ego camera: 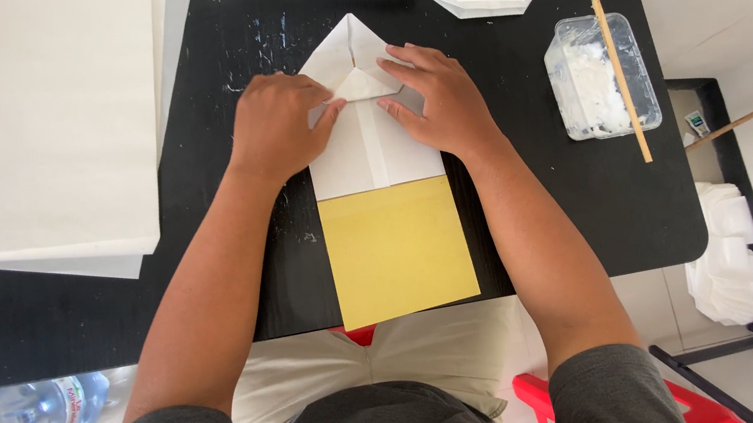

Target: The person folds a white and yellow paper envelope, applies glue with a brush to the top flaps, and presses them down to secure the folds. The person then flips the envelope over and places it on the table.

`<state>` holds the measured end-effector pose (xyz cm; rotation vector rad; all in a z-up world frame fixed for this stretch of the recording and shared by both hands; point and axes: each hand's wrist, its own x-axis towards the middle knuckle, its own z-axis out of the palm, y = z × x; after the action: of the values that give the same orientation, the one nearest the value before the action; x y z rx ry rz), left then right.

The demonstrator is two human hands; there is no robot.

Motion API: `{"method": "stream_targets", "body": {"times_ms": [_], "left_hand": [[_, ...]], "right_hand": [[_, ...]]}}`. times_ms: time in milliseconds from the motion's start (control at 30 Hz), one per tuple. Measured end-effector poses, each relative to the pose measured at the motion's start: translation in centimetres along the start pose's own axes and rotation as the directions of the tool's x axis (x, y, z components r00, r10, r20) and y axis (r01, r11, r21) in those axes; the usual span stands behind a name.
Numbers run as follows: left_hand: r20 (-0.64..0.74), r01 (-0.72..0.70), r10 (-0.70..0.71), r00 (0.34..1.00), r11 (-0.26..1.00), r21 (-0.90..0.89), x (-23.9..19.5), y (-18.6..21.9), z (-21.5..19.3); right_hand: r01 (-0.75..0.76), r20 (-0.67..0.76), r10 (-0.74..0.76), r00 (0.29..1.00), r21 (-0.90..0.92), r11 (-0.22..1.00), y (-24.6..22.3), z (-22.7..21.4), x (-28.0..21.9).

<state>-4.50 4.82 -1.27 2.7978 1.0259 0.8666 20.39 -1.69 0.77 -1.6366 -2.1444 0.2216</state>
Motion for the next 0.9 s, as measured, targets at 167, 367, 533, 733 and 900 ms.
{"method": "stream_targets", "body": {"times_ms": [167, 367, 533, 733, 900], "left_hand": [[0.144, 0.099, -0.101, 0.984, 0.995, 0.022, 0.4, 1.8, -0.9], [0.115, 0.174, -0.186, 0.976, 0.978, 0.113, 0.5, 1.6, -0.3], [0.204, 0.118, -0.091, 0.975, 0.985, -0.125, -0.4, 1.5, 1.9], [0.213, 0.077, -0.056, 0.976, 0.993, -0.094, -0.4, 1.0, 2.2], [0.016, 0.029, -0.031, 0.999, 0.991, 0.129, -0.2, 0.8, 1.1]], "right_hand": [[-0.042, 0.133, 0.041, 0.990, 0.004, 0.999, -0.7, -0.4, -0.2], [-0.020, 0.070, 0.017, 0.997, 0.040, 0.999, -0.7, -0.7, -0.4], [0.046, 0.080, -0.040, 0.996, -0.086, 0.995, -0.2, 1.2, 0.1], [-0.010, 0.119, 0.028, 0.993, -0.150, 0.989, -0.4, 1.5, 0.4], [0.028, -0.044, -0.037, 0.998, -0.208, 0.978, 0.7, 1.9, -0.1]]}}
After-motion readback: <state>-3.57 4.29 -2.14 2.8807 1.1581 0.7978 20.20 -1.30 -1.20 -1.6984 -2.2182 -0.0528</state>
